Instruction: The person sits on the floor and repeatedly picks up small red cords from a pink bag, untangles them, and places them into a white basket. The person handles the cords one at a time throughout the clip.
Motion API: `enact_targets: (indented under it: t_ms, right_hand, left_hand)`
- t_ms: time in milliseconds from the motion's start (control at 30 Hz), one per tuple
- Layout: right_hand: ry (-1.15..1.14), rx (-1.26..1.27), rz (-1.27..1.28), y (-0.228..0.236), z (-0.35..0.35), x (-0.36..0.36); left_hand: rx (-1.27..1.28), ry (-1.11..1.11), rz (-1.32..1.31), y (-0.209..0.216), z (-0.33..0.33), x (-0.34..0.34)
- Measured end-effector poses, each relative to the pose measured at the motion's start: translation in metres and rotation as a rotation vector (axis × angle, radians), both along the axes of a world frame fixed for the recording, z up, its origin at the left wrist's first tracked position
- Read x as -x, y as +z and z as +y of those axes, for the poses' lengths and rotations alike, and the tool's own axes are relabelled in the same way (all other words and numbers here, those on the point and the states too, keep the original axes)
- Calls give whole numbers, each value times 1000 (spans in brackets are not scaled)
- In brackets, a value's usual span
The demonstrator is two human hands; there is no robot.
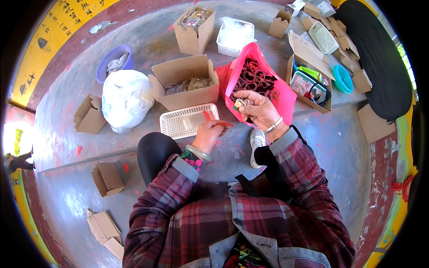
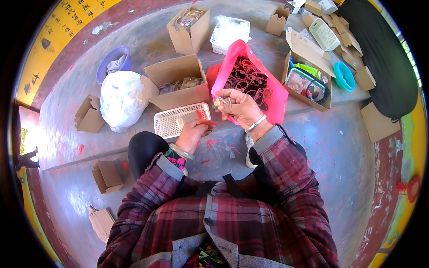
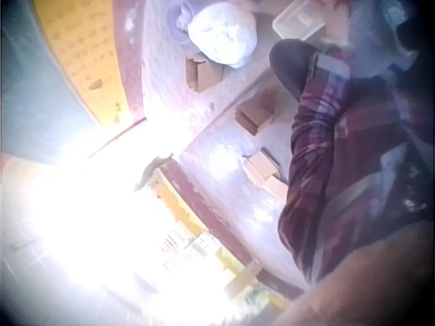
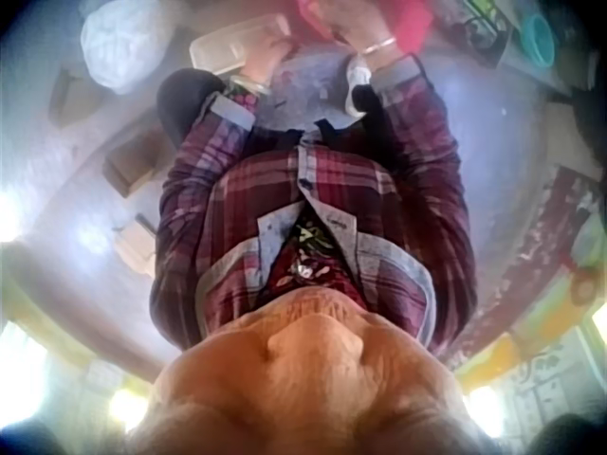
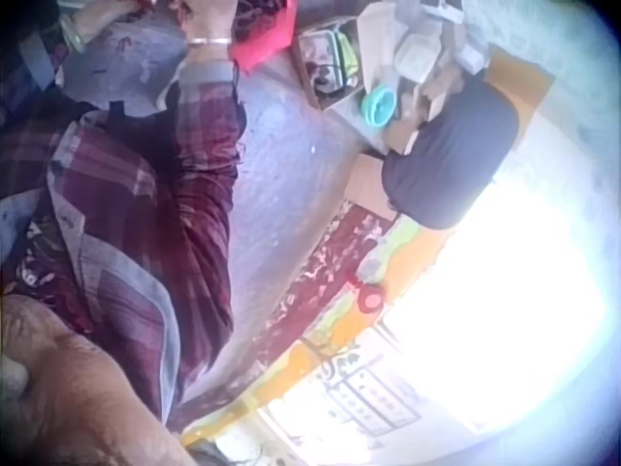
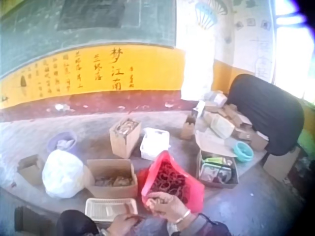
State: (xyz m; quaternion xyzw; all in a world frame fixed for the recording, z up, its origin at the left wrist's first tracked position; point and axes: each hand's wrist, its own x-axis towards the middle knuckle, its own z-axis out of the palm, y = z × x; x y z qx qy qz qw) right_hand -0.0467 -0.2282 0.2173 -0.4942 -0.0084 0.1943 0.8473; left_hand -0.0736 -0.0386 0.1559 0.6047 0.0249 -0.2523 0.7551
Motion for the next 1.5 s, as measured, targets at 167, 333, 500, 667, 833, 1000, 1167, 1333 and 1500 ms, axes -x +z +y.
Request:
enact_targets:
  t_ms: [167,333,500,667,833,1000,1167,1333,1500]
  right_hand:
    - [94,211,-14,-2,0,4]
    - [164,465,-163,3,8,9]
    - [165,751,-334,-8,19,16]
    - [120,1051,-595,-21,18,14]
    - [145,1216,-617,-22,17,14]
    - [163,1206,-716,-31,16,15]
    - [240,1165,-846,-30,19,16]
    - [191,1144,-927,-31,20,16]
    - [160,1146,-748,-29,20,16]
  left_hand:
    - [63,44,32,-1,-2,0]
    - [40,100,51,-11,-5,-3]
    - [-63,60,-51,-27,-5,-4]
    - [-163,-36,-58,-24,-2,-5]
    - [-206,-53,-99,-16,-4,-2]
    - [-147,-119,-39,-14,-3,-2]
    - [-132,-111,-32,-27,-2,-5]
    - [-102,-102,31,-22,-3,-2]
    - [6,-102,100,-4,-4,1]
